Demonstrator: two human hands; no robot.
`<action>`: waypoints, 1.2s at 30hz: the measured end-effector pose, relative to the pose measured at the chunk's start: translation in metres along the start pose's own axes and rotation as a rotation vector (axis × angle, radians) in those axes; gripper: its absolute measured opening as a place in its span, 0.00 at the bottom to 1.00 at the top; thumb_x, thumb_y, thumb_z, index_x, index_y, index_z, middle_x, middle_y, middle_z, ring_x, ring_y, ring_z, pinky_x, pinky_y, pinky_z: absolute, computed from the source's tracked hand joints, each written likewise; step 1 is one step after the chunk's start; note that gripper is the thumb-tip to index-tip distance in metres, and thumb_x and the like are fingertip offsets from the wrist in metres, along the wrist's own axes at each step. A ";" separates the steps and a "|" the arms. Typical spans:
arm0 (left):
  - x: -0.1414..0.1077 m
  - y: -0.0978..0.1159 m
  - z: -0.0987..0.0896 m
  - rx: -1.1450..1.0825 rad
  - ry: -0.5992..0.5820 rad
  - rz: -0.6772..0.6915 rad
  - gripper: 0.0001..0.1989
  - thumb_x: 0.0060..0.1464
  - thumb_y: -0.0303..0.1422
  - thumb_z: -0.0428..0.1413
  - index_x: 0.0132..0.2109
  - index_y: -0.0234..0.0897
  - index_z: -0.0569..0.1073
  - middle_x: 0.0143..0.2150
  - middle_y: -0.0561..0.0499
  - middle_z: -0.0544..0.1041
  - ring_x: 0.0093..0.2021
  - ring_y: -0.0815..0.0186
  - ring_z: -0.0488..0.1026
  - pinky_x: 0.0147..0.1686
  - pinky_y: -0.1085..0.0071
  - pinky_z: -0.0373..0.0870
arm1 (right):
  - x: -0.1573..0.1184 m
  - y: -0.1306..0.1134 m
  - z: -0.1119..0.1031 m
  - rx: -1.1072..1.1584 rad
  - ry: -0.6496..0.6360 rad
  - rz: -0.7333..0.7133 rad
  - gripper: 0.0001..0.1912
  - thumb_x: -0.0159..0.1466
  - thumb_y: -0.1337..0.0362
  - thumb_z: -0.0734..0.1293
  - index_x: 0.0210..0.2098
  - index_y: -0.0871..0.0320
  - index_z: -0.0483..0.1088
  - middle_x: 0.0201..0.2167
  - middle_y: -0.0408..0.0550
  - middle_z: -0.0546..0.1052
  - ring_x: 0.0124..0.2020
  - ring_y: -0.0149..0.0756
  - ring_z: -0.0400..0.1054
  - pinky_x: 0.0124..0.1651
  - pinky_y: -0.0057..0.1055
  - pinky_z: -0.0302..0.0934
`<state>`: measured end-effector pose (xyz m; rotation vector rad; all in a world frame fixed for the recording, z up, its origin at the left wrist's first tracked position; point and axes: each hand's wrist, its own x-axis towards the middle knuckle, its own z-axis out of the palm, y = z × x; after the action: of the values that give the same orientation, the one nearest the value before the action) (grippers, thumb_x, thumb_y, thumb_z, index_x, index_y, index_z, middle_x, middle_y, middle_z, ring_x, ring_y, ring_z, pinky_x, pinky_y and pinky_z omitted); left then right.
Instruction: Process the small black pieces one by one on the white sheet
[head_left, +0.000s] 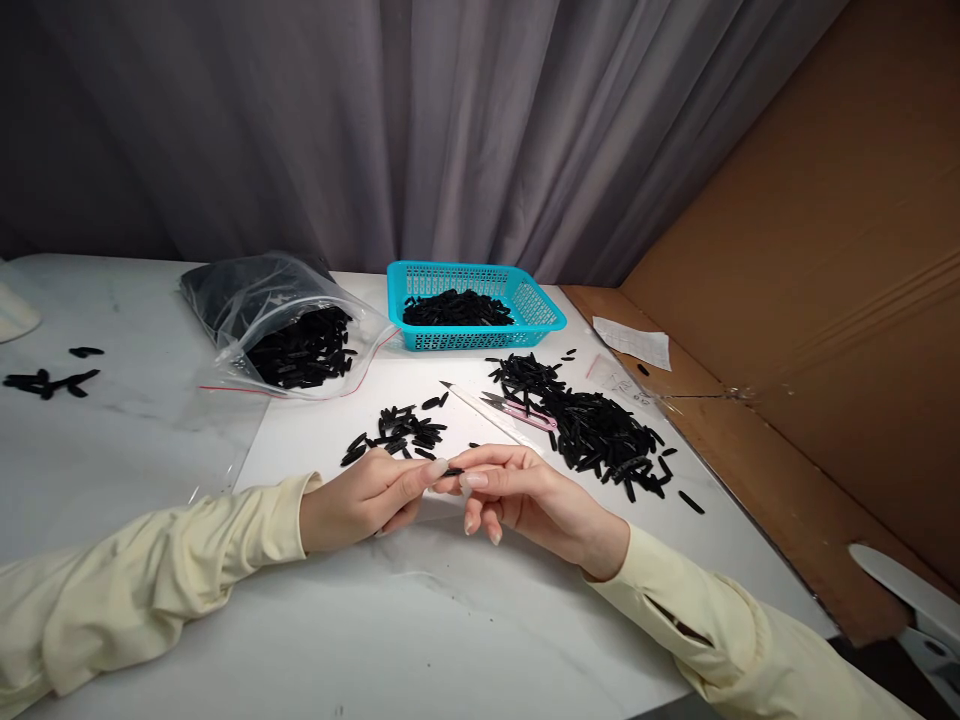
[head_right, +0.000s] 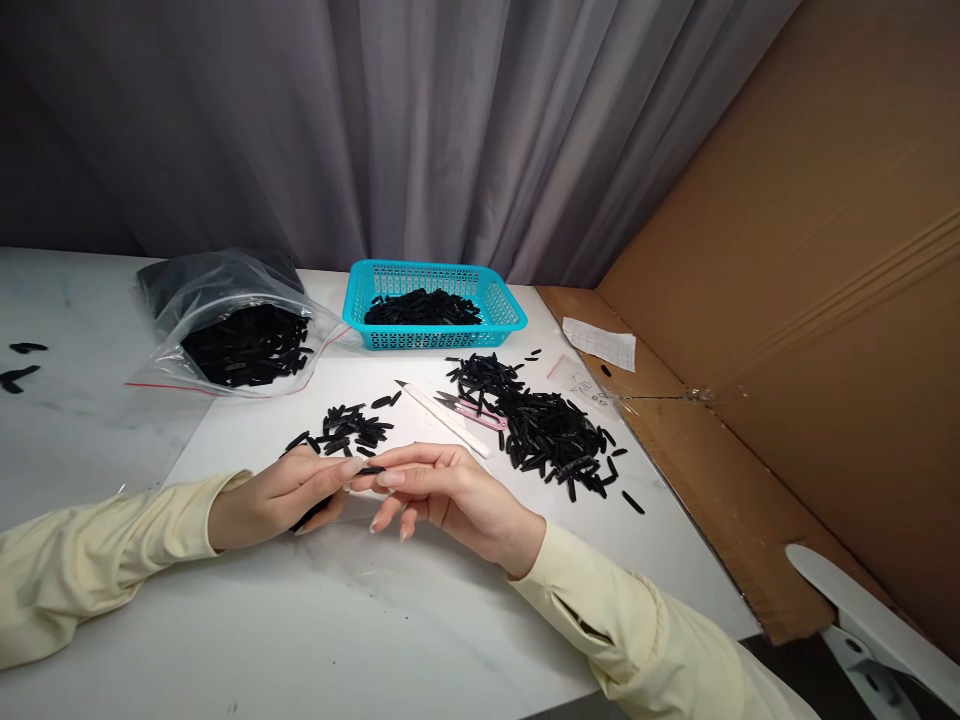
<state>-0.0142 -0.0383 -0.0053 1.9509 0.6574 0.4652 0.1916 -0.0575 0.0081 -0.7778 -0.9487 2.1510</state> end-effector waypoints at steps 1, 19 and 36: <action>0.000 0.000 0.000 -0.002 -0.001 -0.002 0.28 0.64 0.44 0.34 0.36 0.31 0.72 0.13 0.59 0.58 0.14 0.74 0.53 0.18 0.77 0.56 | 0.000 0.000 0.000 -0.001 -0.001 0.000 0.09 0.55 0.67 0.70 0.37 0.63 0.75 0.38 0.54 0.79 0.25 0.29 0.74 0.22 0.20 0.64; -0.001 0.000 0.000 -0.025 0.004 -0.024 0.30 0.64 0.46 0.33 0.30 0.31 0.71 0.12 0.59 0.58 0.14 0.74 0.53 0.19 0.76 0.57 | 0.001 0.000 0.002 -0.003 0.001 0.007 0.09 0.56 0.66 0.71 0.36 0.62 0.73 0.37 0.52 0.79 0.26 0.31 0.75 0.23 0.20 0.64; -0.001 -0.003 0.000 -0.032 -0.010 -0.033 0.28 0.64 0.44 0.33 0.29 0.32 0.69 0.13 0.59 0.58 0.14 0.74 0.52 0.20 0.77 0.58 | 0.001 0.000 0.001 0.009 -0.003 0.002 0.08 0.56 0.69 0.70 0.36 0.63 0.73 0.33 0.50 0.79 0.27 0.31 0.75 0.22 0.20 0.64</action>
<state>-0.0152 -0.0379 -0.0079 1.9082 0.6714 0.4430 0.1904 -0.0570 0.0085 -0.7717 -0.9396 2.1570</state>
